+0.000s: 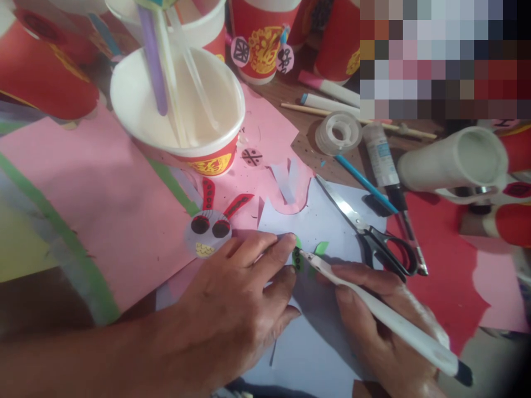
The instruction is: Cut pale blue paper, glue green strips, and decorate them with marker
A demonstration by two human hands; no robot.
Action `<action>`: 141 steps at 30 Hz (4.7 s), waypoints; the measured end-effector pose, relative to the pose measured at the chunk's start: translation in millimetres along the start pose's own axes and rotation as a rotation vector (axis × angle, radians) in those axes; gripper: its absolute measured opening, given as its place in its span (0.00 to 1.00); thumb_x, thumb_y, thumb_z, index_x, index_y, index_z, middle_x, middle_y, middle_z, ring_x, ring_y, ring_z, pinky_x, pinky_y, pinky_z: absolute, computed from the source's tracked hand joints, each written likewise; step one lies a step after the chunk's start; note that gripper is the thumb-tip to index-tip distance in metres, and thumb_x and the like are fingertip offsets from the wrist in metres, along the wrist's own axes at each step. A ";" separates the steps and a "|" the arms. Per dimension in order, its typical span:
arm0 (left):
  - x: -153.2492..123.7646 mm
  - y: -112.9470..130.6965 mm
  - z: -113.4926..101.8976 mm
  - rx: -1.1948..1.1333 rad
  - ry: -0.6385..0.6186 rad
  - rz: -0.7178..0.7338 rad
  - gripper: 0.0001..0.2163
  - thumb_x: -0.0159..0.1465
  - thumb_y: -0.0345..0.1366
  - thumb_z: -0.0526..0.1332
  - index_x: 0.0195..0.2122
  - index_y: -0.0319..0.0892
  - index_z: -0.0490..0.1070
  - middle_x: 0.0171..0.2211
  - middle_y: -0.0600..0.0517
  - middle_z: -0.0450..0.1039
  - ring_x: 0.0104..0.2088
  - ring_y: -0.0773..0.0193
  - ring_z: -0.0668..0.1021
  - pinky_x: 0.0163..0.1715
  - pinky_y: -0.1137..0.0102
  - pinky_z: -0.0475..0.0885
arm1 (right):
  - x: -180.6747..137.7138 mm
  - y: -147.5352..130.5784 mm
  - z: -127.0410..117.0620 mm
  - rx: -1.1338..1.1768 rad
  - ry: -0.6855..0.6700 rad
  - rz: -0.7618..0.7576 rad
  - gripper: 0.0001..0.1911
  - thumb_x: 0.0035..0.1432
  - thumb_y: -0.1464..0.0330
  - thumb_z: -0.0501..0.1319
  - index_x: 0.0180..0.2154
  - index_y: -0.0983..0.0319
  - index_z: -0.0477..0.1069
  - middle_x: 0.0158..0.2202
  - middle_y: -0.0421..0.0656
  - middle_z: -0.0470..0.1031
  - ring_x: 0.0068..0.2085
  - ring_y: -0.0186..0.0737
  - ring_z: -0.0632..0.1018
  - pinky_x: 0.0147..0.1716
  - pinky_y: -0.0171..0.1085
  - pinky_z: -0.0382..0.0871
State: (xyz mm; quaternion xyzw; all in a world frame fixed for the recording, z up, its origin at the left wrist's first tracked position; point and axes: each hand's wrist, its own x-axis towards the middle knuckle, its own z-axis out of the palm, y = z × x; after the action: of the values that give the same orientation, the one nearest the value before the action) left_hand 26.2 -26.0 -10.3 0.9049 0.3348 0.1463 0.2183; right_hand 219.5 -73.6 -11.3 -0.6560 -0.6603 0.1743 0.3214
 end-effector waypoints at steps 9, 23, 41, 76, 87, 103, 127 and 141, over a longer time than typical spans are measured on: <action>0.6 0.0 -1.4 -0.003 -0.023 -0.004 0.10 0.65 0.36 0.56 0.41 0.37 0.73 0.54 0.44 0.68 0.49 0.51 0.69 0.43 0.55 0.69 | -1.4 -0.7 -0.1 -0.063 0.020 0.021 0.03 0.57 0.68 0.60 0.35 0.56 0.72 0.30 0.36 0.81 0.30 0.35 0.81 0.33 0.31 0.76; 1.2 0.2 -4.3 -0.005 -0.057 0.001 0.11 0.65 0.36 0.56 0.42 0.37 0.73 0.54 0.44 0.67 0.50 0.51 0.69 0.44 0.56 0.70 | 1.9 -2.6 -1.2 0.001 -0.009 -0.028 0.04 0.58 0.70 0.59 0.35 0.55 0.70 0.29 0.37 0.80 0.29 0.36 0.81 0.30 0.33 0.77; 2.2 -0.4 -3.4 0.000 -0.059 0.004 0.10 0.64 0.36 0.56 0.42 0.37 0.73 0.53 0.43 0.67 0.49 0.51 0.68 0.44 0.55 0.70 | -3.0 14.6 -0.1 0.188 -0.042 -0.147 0.14 0.58 0.73 0.57 0.47 0.61 0.69 0.40 0.45 0.80 0.43 0.45 0.80 0.40 0.42 0.75; 1.4 1.5 -3.1 0.016 -0.048 -0.014 0.10 0.64 0.35 0.56 0.42 0.38 0.73 0.49 0.45 0.70 0.48 0.51 0.70 0.40 0.56 0.69 | 3.4 14.0 -2.4 0.150 -0.055 -0.293 0.18 0.65 0.65 0.52 0.52 0.63 0.68 0.41 0.48 0.75 0.45 0.49 0.75 0.39 0.46 0.69; 3.2 1.4 -4.7 0.007 -0.059 -0.005 0.09 0.64 0.34 0.56 0.42 0.37 0.72 0.49 0.45 0.71 0.48 0.51 0.69 0.40 0.56 0.69 | -1.9 11.5 -1.8 0.061 0.033 -0.177 0.15 0.53 0.77 0.62 0.44 0.60 0.73 0.36 0.40 0.79 0.37 0.41 0.78 0.41 0.39 0.72; 2.3 0.8 -4.1 0.003 -0.052 -0.002 0.10 0.65 0.35 0.56 0.42 0.37 0.72 0.49 0.46 0.70 0.49 0.52 0.69 0.41 0.57 0.68 | 6.3 6.9 -0.6 -0.024 -0.005 -0.220 0.09 0.56 0.77 0.60 0.40 0.62 0.72 0.33 0.40 0.78 0.35 0.36 0.78 0.40 0.35 0.71; 1.2 1.7 -1.8 0.044 -0.047 0.018 0.11 0.65 0.37 0.56 0.44 0.36 0.72 0.51 0.47 0.70 0.49 0.52 0.68 0.42 0.57 0.68 | 4.2 5.4 -0.2 -0.047 -0.016 -0.180 0.08 0.57 0.76 0.60 0.40 0.60 0.71 0.34 0.38 0.79 0.36 0.34 0.79 0.40 0.33 0.72; 2.2 2.0 -2.7 0.054 -0.071 0.016 0.11 0.65 0.38 0.57 0.43 0.37 0.72 0.51 0.47 0.70 0.48 0.52 0.69 0.42 0.57 0.68 | 3.9 6.5 -1.3 -0.057 -0.003 -0.201 0.09 0.57 0.76 0.60 0.41 0.61 0.72 0.33 0.40 0.79 0.36 0.37 0.79 0.39 0.34 0.72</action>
State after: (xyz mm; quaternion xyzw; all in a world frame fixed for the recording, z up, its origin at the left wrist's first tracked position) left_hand 27.7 -25.1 -6.7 0.9178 0.3233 0.1067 0.2043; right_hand 225.5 -69.5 -13.9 -0.5951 -0.7279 0.1233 0.3175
